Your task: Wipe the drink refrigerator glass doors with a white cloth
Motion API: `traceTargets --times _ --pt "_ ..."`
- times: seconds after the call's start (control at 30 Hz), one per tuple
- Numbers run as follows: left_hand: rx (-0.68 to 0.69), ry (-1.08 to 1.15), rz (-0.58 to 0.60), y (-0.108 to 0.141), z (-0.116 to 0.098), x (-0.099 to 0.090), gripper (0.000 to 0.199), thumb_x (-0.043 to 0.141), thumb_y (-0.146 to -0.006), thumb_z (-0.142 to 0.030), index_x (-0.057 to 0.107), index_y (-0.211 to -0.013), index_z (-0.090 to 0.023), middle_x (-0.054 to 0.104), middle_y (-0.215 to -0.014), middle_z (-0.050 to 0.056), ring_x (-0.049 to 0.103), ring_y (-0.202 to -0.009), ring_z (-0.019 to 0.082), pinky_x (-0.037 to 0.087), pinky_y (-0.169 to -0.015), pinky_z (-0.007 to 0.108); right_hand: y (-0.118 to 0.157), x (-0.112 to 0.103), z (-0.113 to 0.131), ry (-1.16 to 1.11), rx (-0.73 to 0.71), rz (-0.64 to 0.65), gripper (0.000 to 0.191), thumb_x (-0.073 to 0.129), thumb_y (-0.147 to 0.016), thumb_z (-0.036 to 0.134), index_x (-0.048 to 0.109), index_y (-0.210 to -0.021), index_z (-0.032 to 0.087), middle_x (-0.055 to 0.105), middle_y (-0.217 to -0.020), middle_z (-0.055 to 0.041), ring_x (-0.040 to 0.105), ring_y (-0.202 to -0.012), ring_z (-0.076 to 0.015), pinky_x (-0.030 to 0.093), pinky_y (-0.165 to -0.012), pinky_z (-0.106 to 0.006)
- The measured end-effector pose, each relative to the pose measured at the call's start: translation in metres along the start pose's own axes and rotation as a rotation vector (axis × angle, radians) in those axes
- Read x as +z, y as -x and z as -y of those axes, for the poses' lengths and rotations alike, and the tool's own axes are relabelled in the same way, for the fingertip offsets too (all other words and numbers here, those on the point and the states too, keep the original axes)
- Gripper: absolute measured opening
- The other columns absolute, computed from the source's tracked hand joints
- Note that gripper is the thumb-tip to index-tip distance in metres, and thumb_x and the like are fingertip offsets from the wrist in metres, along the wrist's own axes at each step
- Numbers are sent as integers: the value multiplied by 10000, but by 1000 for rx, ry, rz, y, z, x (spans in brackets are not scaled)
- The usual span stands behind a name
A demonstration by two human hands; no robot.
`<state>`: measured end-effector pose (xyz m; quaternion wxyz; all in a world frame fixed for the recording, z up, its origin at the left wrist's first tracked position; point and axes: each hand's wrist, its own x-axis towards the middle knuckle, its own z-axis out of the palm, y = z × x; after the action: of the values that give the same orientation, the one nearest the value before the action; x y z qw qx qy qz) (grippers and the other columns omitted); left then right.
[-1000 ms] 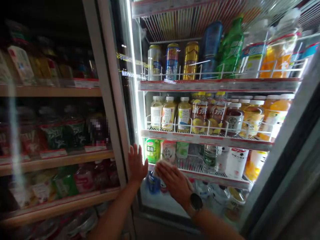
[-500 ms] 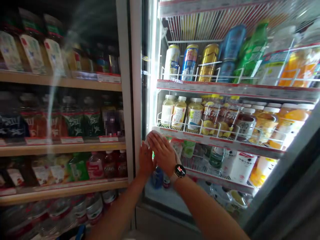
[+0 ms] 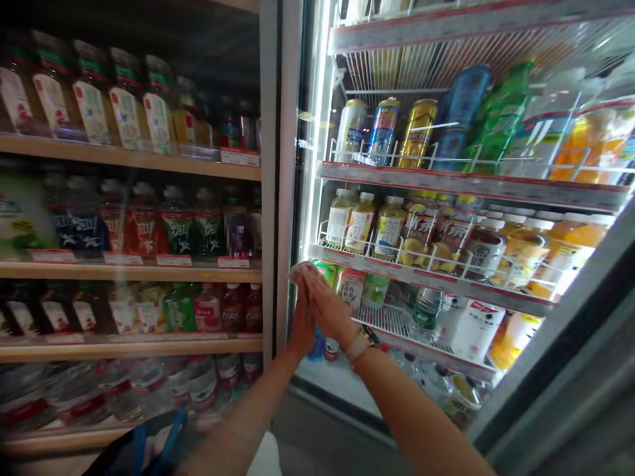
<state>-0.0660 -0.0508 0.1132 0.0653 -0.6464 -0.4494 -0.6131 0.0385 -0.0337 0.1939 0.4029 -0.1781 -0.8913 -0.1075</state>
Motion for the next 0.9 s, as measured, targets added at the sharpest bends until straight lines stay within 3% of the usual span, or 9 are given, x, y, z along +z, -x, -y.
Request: traceTargets --times 0.1,0.23,0.4,0.57,0.7,0.9 --pt "-13 -201 -32 -8 -2 15 688 347 -1002 -356 -16 -1563 -191 78 -1643 158 67 -1511 292 190 -1219 514 17 -33 -15 109 4 17 696 317 -948 104 57 -1572 269 283 -1598 -47 268 -1470 -186 339 -1176 -448" --pt "33 -425 -234 -26 -1 29 761 463 -958 -461 113 -1559 -153 87 -1622 229 109 -1500 370 249 -1175 585 44 -64 -41 530 33 -25 697 393 -956 131 88 -1570 254 268 -1597 -70 267 -1472 -233 223 -1206 -494" --pt "163 -571 -342 -45 7 35 771 411 -969 -497 97 -1556 -108 230 -1590 235 134 -1501 342 207 -1203 545 57 -63 -61 718 -77 -53 677 442 -980 274 120 -1567 175 316 -1572 -88 248 -1479 -223 121 -1229 -455" --pt "138 -570 -366 -44 7 40 702 356 -994 -428 80 -1557 -112 216 -1603 204 146 -1502 310 191 -1212 526 55 -59 -59 738 -78 -73 638 440 -987 303 192 -1556 151 325 -1569 -84 196 -1495 -215 68 -1236 -443" --pt "133 -540 -317 -12 16 48 674 363 -994 -354 75 -1556 -117 214 -1602 201 134 -1501 315 215 -1201 551 56 -61 -59 729 -73 -76 635 442 -988 285 187 -1558 165 346 -1561 -76 233 -1483 -211 74 -1237 -435" --pt "135 -581 -258 91 56 66 680 415 -974 -260 87 -1552 -120 170 -1613 178 123 -1499 286 239 -1208 523 55 -59 -59 711 -67 -116 647 432 -987 281 159 -1565 180 373 -1548 -73 281 -1466 -204 83 -1238 -424"
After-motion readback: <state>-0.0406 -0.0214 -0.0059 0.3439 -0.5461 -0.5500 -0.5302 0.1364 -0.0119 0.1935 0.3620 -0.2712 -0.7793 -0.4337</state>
